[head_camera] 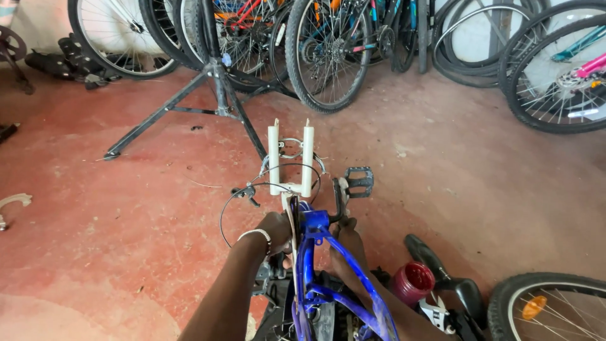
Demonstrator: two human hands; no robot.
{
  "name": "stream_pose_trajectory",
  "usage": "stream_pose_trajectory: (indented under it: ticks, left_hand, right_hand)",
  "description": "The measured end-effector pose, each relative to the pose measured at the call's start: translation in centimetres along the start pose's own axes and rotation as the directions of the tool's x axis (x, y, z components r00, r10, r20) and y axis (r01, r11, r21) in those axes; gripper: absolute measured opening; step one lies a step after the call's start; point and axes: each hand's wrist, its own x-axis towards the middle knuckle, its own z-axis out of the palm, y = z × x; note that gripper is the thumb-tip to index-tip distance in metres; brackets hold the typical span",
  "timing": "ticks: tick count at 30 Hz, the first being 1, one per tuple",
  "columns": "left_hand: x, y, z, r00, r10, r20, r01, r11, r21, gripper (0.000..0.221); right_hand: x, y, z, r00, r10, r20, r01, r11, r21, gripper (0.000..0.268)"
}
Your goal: Assembling and repairing a small blue bicycle by attaching the seat and frame components using a screwdriver.
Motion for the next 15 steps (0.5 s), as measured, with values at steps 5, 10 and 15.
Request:
stream_pose_trajectory:
  ticks: [5, 10, 15]
  left_hand:
    - [-3.6, 2.0, -0.3, 0.998, -0.057, -0.014, 0.053, 0.984, -0.17, 0.045]
    - [-4.3, 1.5, -0.2, 0.994, -0.081, -0.068, 0.056, 0.95, -0.306, 0.06]
    - [-8.0, 4.3, -0.6, 0.991, -0.124, -0.048, 0.107, 0.958, -0.265, 0.055]
  right_hand:
    - [0.9, 0.8, -0.6, 0.999, 0.033, 0.02, -0.034, 0.999, 0.042, 0.023]
    - [-1.6, -3.6, -2.7, 0.994, 0.015, 0.11, -0.047, 0.953, 0.298, 0.032]
    - [-2.6, -5.9, -3.4, 0.999, -0.015, -0.05, 0.028, 0.961, 0.275, 0.015]
